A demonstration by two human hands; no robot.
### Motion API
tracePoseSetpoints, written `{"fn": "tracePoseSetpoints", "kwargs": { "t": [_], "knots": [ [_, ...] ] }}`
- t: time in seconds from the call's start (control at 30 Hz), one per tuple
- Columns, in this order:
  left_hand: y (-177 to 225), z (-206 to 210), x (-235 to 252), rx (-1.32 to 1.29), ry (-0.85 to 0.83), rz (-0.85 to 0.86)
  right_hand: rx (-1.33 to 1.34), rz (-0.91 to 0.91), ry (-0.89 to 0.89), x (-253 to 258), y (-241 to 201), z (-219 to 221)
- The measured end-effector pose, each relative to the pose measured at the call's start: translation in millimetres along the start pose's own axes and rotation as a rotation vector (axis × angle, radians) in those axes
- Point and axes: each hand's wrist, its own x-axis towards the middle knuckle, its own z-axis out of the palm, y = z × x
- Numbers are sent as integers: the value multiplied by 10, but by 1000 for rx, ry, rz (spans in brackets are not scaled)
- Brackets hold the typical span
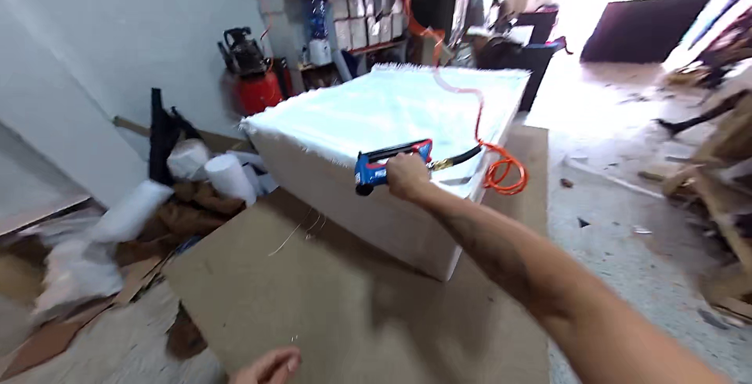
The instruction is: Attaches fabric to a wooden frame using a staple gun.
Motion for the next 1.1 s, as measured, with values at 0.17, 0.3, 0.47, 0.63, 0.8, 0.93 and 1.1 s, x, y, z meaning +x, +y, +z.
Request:
{"fn": "tracePoseSetpoints", "kwargs": {
  "t": [0.17,0.3,0.47,0.63,0.8,0.93,1.1],
  "knots": [
    [420,-348,615,-259,143,168,5,158,-20,-208,-201,-120],
    [129,-342,660,17,92,371,-40,114,54,-865,-446,-102],
    [595,-587,814,505,263,893,-104,128,-196,-1868,-1092,-580],
    [1125,-508,926,641,40,1272,-247,-10,-178,-2794,-1527,-1731],
    [1155,-495,638,437,-337,1379,-484,125,-307,-3141,-1298,-2549],
    [1314,-547,704,332,-639,1359,-409,396,-698,-3018,-847,-2690],
    [1309,-526,795,261,-866,1263,453,1170,-1028,-3016,-343,-2490]
  ]
}}
